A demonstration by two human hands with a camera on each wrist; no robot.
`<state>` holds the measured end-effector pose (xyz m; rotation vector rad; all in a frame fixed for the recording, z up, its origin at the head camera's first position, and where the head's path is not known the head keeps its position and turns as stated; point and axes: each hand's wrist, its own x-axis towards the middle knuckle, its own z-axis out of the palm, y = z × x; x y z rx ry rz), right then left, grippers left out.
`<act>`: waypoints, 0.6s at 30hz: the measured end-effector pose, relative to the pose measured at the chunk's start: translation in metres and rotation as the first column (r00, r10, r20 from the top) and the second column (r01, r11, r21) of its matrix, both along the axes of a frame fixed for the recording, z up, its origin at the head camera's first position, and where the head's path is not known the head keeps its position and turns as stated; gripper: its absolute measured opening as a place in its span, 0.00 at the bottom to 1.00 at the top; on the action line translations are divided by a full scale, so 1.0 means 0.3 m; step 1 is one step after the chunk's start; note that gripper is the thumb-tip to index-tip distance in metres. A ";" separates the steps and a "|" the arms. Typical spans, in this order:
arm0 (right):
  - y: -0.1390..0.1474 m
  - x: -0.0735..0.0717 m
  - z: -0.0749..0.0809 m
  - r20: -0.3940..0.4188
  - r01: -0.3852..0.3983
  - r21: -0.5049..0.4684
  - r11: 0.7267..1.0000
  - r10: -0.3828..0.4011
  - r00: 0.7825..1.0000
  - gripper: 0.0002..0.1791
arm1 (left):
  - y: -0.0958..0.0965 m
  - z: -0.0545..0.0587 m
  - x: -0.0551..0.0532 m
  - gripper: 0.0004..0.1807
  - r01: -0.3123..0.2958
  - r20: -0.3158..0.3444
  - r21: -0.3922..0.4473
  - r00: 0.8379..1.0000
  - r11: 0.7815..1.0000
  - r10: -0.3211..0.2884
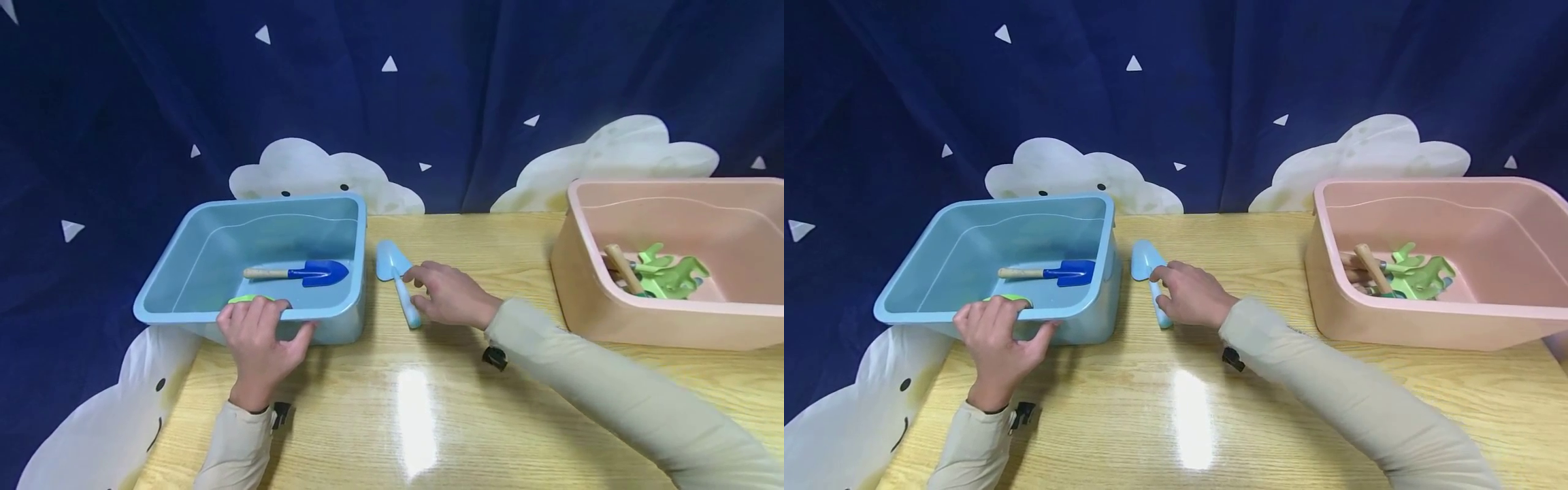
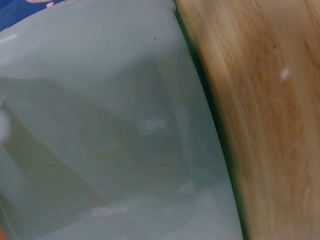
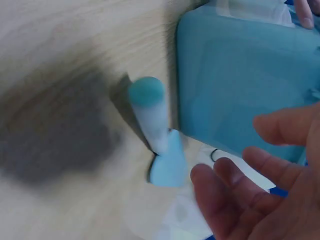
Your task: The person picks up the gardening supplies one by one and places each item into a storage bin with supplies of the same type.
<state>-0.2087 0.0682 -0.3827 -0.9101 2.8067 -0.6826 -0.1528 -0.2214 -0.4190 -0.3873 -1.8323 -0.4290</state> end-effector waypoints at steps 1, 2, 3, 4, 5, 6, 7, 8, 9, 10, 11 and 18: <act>-0.001 -0.002 -0.012 0.024 0.010 -0.013 1.000 -0.010 1.000 0.19 | 0.001 0.000 -0.001 0.20 0.000 0.001 -0.003 1.000 1.000 0.000; -0.002 -0.005 -0.024 0.046 0.023 -0.027 0.999 -0.021 0.999 0.19 | 0.002 0.000 -0.002 0.21 0.001 0.002 -0.007 1.000 1.000 -0.001; -0.002 -0.008 -0.037 0.072 0.040 -0.039 0.998 -0.037 0.997 0.19 | 0.003 0.000 -0.003 0.21 0.002 0.004 -0.010 1.000 1.000 -0.002; -0.002 -0.012 -0.050 0.093 0.059 -0.049 0.997 -0.054 0.994 0.19 | 0.004 0.000 -0.003 0.22 0.003 0.007 -0.013 1.000 1.000 -0.003; -0.002 -0.016 -0.061 0.113 0.077 -0.056 0.995 -0.070 0.991 0.19 | 0.004 0.000 -0.004 0.23 0.004 0.009 -0.015 1.000 1.000 -0.004; -0.001 -0.021 -0.074 0.121 0.089 -0.063 0.994 -0.081 0.989 0.19 | 0.005 -0.001 -0.005 0.23 0.005 0.011 -0.016 1.000 1.000 -0.005; 0.000 -0.025 -0.083 0.133 0.105 -0.066 0.992 -0.095 0.987 0.19 | 0.005 -0.001 -0.006 0.24 0.005 0.013 -0.016 1.000 1.000 -0.005; 0.001 -0.030 -0.093 0.139 0.113 -0.072 0.991 -0.102 0.985 0.19 | 0.005 -0.001 -0.006 0.24 0.004 0.013 -0.015 1.000 1.000 -0.004; 0.000 -0.035 -0.102 0.152 0.123 -0.073 0.990 -0.110 0.982 0.19 | 0.004 -0.001 -0.006 0.24 0.004 0.012 -0.013 1.000 1.000 -0.004; -0.002 -0.039 -0.108 0.161 0.125 -0.078 0.989 -0.111 0.981 0.19 | 0.003 -0.001 -0.005 0.24 0.002 0.010 -0.010 1.000 1.000 -0.002; -0.005 -0.043 -0.114 0.172 0.127 -0.081 0.989 -0.112 0.979 0.19 | 0.002 -0.001 -0.004 0.24 0.001 0.009 -0.007 1.000 1.000 -0.001; -0.040 -0.050 -0.133 0.246 0.169 -0.063 0.984 -0.149 0.958 0.20 | -0.004 0.000 -0.001 0.23 0.005 -0.001 -0.001 1.000 1.000 -0.005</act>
